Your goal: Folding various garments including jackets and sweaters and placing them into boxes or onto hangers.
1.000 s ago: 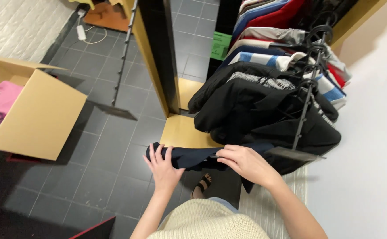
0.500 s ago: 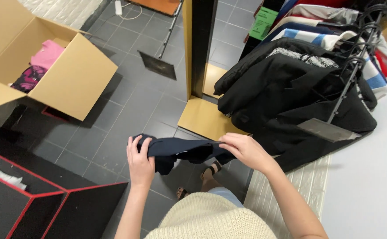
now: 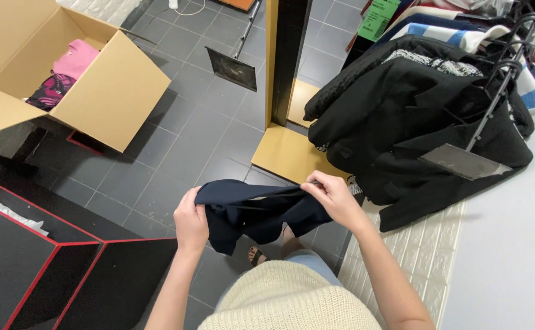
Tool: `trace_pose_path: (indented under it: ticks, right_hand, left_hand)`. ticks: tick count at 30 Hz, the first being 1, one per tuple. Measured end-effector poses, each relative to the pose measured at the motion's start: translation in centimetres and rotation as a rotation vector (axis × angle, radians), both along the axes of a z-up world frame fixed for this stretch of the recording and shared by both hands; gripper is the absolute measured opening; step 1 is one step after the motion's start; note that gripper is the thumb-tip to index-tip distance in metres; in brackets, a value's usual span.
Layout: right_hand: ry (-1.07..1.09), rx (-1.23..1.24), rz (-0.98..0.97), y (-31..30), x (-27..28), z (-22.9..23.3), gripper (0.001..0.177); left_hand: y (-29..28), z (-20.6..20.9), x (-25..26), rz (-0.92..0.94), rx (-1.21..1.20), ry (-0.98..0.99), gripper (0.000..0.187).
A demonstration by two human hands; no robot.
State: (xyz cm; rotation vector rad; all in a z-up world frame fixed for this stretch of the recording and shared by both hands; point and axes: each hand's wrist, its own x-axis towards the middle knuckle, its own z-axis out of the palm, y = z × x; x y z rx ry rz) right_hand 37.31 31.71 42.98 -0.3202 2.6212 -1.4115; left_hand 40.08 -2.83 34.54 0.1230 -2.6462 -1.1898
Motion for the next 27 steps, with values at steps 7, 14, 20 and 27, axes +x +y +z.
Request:
trace_pose_path:
  ticks: [7, 14, 20, 27]
  right_hand:
    - [0.02, 0.005, 0.017, 2.1, 0.7, 1.3, 0.028]
    - [0.002, -0.123, 0.012, 4.9, 1.0, -2.0, 0.03]
    - [-0.07, -0.196, -0.054, 6.7, 1.0, -5.2, 0.031]
    - [-0.102, -0.567, -0.309, 8.0, 1.3, -9.6, 0.032]
  left_hand:
    - [-0.4, 6.5, 0.0, -0.154, 0.104, -0.125, 0.033]
    - [-1.3, 6.0, -1.2, -0.28, 0.202, -0.378, 0.032]
    - [-0.6, 4.7, -2.8, -0.349, 0.394, -0.586, 0.033]
    - [-1.0, 0.0, -3.7, -0.348, 0.76, -0.583, 0.021]
